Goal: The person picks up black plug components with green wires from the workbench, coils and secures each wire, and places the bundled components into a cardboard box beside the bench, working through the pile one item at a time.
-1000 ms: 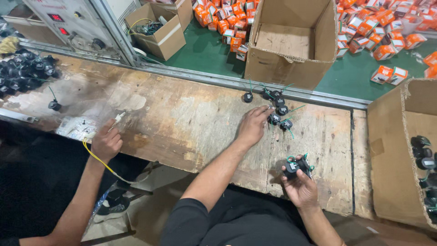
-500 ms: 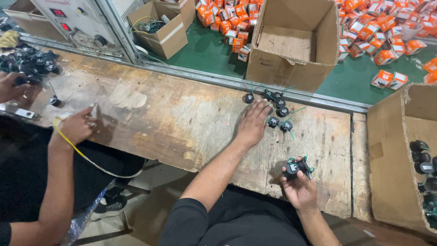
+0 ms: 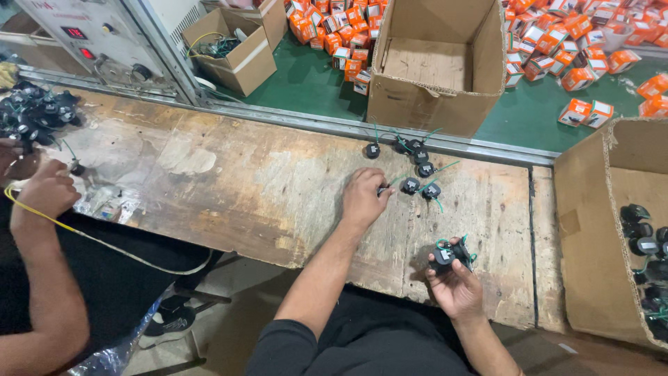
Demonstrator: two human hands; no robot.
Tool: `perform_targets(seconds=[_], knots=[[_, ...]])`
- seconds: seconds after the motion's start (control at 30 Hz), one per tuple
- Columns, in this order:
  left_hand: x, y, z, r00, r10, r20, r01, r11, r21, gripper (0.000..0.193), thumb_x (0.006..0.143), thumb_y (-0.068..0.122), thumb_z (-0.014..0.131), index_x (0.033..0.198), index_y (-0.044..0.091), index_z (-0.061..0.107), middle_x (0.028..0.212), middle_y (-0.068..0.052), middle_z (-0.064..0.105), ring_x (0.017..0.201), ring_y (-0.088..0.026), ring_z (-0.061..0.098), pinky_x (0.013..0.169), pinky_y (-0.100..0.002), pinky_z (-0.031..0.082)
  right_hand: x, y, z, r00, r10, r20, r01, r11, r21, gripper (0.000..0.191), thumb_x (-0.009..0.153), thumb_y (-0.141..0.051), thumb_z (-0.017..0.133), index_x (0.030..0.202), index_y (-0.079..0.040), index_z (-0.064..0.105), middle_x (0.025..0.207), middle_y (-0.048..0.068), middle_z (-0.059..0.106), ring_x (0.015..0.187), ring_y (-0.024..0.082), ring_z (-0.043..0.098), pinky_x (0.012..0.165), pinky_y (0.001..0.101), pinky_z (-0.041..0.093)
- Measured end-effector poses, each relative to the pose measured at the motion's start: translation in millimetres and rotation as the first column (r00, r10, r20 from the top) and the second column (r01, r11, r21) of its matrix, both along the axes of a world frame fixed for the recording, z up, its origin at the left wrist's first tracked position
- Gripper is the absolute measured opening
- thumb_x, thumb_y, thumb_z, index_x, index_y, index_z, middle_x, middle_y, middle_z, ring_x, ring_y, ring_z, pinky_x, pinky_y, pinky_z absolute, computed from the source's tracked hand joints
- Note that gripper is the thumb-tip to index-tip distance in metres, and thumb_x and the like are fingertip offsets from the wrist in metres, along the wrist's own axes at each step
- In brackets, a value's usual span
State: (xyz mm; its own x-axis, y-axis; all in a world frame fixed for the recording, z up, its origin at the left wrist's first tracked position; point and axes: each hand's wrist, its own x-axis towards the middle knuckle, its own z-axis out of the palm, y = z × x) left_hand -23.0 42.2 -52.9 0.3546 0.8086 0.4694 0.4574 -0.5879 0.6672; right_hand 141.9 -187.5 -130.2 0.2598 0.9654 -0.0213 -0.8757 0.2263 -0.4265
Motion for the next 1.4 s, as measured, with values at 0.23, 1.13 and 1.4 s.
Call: perform_targets(seconds=[0.23,1.13,1.4], knots=[[2,-5,-17,0.892,-0.275,0.359,0.287,0.958,0.02,0.025,0.078,0.007,0.084,0.102,0.011,0.079,0.103,-0.008,0.077,0.097,-0.024,0.073,0.086,-0.034,0.057,0,-1,4,1.0,-0.025,-0.01,0.025,1.0,0.001,0.058,0.092,-0.009,0.077,0.144,-0.013,0.054,0.137,0.011,0.061,0.12,0.033,0.06,0.089,0.0412,0.053],[19,-62,2,0.503,-0.772,0.388,0.801,0.586,0.127,0.015,0.087,0.007,0.081,0.099,0.008,0.073,0.11,-0.008,0.077,0.105,-0.022,0.076,0.092,-0.034,0.06,-18,6,25,0.901,-0.292,0.32,0.308,0.952,0.004,0.061,0.088,0.016,0.062,0.14,-0.013,0.048,0.133,0.01,0.055,0.12,0.026,0.059,0.101,0.0465,0.052],[26,-61,-10,0.555,-0.666,0.498,0.807,0.576,-0.129,0.022,0.08,0.012,0.086,0.083,0.004,0.065,0.093,-0.004,0.073,0.089,-0.013,0.068,0.077,-0.029,0.056,-21,8,12,0.795,-0.316,0.518,0.331,0.941,0.067,0.066,0.083,0.022,0.062,0.137,-0.012,0.048,0.137,0.009,0.051,0.129,0.022,0.055,0.106,0.0393,0.051]])
